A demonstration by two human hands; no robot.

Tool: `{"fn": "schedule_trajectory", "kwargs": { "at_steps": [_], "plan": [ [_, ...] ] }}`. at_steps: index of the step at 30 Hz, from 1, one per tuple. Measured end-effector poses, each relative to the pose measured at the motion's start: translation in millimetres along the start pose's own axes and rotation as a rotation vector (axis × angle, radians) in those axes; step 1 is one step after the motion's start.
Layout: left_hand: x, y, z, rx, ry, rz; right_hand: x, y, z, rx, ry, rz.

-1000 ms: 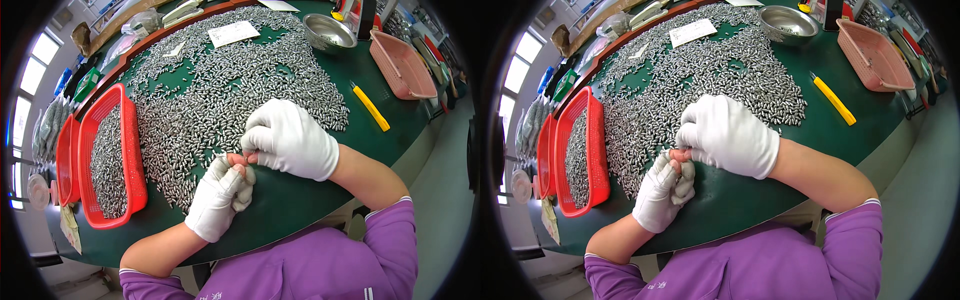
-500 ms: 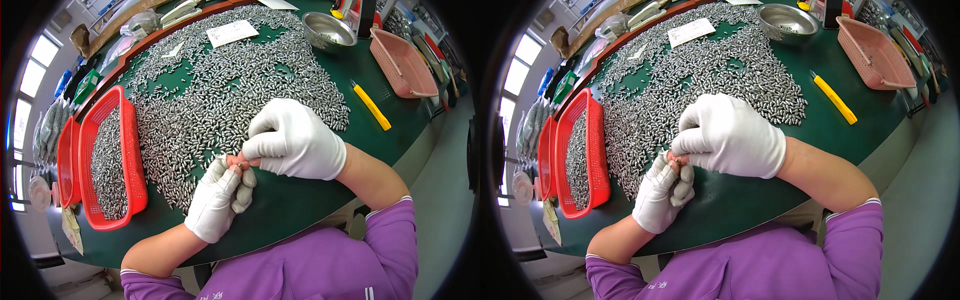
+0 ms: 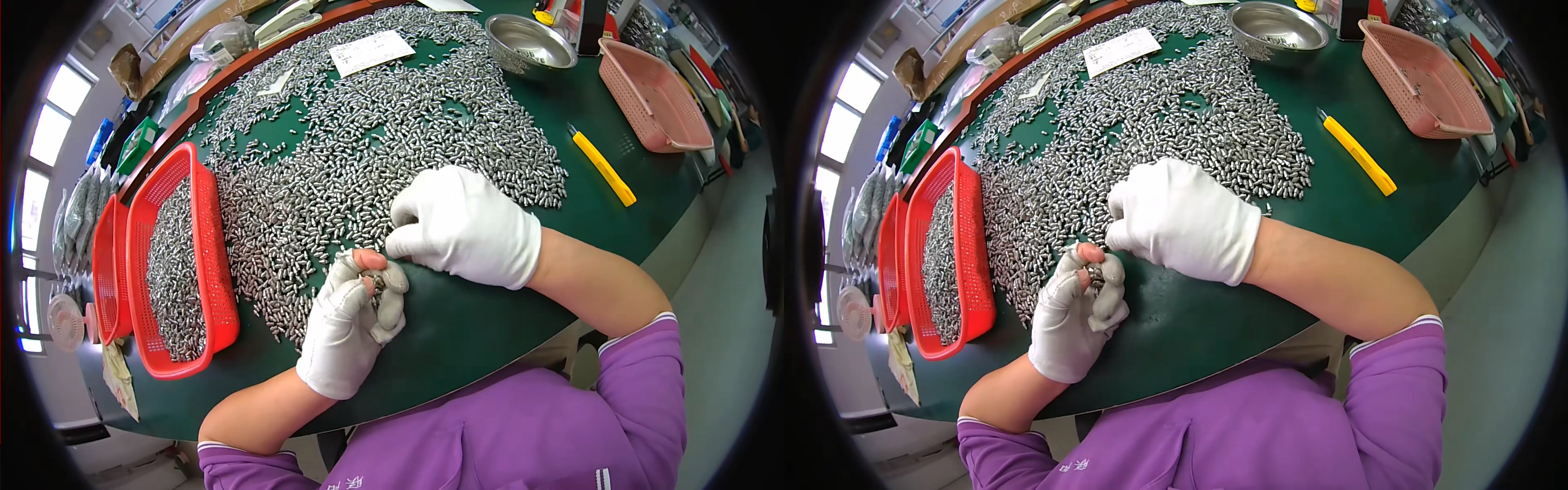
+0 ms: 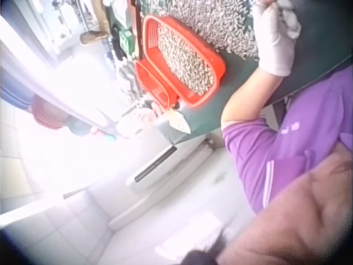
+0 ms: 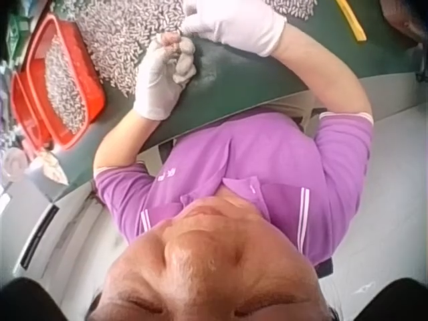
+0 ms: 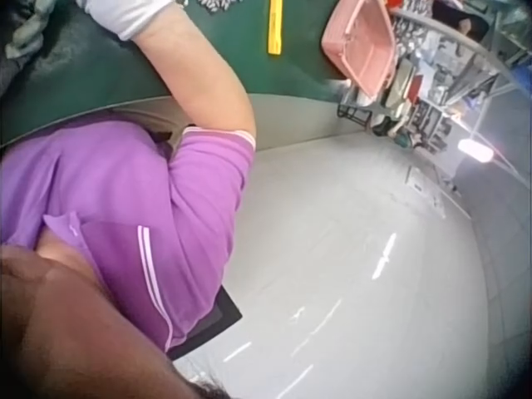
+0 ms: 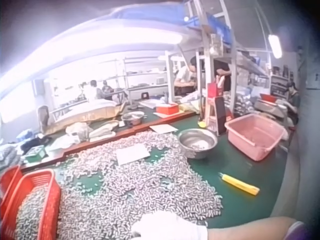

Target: Picking up and inspecting small metal components from a workbench, occasionally using a handheld tool to clean or modify them.

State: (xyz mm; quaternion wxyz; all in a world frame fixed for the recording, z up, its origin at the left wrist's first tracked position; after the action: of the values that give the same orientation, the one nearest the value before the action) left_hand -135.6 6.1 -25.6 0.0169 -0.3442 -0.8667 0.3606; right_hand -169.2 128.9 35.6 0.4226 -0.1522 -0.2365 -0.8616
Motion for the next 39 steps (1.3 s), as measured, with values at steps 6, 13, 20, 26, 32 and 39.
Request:
{"fn": "schedule_trajectory", "kwargs": {
  "at_steps": [6,13,20,26,32,39],
  "plan": [
    [-0.6,1.1,1.1,0.011,-0.004,0.019,0.4,1.7,-6.6,-0.132,0.109,-0.060],
    [-1.2,2.9,2.4,0.058,-0.086,0.046,-4.9,-15.2,-1.8,0.296,0.052,-0.265],
    [-0.7,4.8,0.9,0.137,-0.094,0.094,-3.9,-6.0,-5.6,0.527,0.080,-0.272],
    [-0.3,4.0,1.2,0.139,-0.076,0.081,-1.9,-6.4,5.3,0.485,-0.016,-0.216],
    [0.3,3.3,0.0,0.148,-0.052,0.082,2.1,-0.2,15.6,0.462,-0.060,-0.058],
    [-0.2,4.5,2.3,0.080,-0.055,0.047,-2.5,-6.0,14.3,0.176,-0.115,-0.076]
  ]
}}
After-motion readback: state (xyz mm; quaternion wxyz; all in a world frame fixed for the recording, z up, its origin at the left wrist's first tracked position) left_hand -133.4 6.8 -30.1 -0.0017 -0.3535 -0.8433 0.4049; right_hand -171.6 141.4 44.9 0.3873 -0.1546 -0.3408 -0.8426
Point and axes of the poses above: each hand's wrist, its own x-axis towards the middle knuckle, its own z-axis out of the back of the hand, y = z × x, the point moved 7 cm from there along x, towards the middle knuckle, and after that the axes turned 4 degrees about y, right-handed, at the moved point
